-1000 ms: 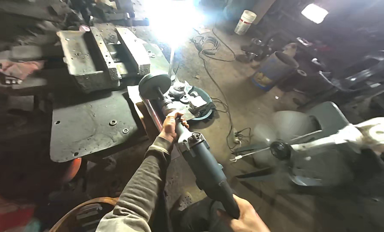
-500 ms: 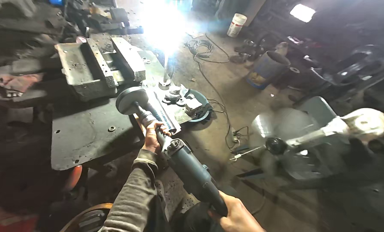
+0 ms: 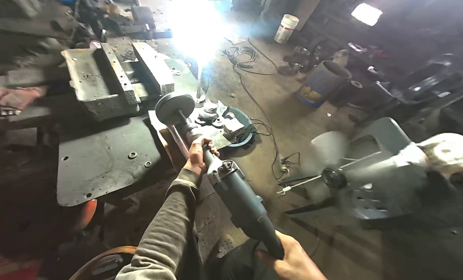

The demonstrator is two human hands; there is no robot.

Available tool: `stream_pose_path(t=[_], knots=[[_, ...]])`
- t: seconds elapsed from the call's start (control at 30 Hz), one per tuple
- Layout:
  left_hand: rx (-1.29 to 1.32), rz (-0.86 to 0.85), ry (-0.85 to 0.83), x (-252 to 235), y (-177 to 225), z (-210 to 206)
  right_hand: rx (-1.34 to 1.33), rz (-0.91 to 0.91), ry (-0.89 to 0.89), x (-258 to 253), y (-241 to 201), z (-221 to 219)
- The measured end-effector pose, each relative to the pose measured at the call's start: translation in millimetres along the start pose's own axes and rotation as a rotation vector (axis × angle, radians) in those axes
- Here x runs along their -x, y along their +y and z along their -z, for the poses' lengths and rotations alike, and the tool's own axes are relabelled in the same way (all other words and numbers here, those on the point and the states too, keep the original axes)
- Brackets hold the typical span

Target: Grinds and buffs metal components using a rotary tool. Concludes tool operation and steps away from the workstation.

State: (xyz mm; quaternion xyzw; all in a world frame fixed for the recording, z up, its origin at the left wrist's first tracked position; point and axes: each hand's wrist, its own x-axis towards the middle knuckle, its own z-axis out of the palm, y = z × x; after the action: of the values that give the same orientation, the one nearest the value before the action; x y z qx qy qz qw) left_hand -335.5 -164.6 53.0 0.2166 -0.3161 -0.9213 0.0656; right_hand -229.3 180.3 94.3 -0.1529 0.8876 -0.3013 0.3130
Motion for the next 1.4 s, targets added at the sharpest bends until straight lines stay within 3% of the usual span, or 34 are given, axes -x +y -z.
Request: stream_pose_path(t=[0.27,0.57,0.97,1.4], knots=[[-0.028,0.096,0.097,-42.0,-13.6,-25.0,-0.114,-0.035,0.043,-4.8,9.0,3.2],[-0.014,0.102,0.107,-39.7,-10.7,-28.0,-0.117,-0.044,0.038,-5.8,8.1,6.3],[0.012,-0.015,-0.063,-7.5,2.3,14.3,0.006,0.010,0.005,-0.3,-4.2,-7.2],[0.189,-0.074,0.027,12.6,12.8,49.7,0.110,-0.003,-0.095,-4.3,-20.8,-20.5]])
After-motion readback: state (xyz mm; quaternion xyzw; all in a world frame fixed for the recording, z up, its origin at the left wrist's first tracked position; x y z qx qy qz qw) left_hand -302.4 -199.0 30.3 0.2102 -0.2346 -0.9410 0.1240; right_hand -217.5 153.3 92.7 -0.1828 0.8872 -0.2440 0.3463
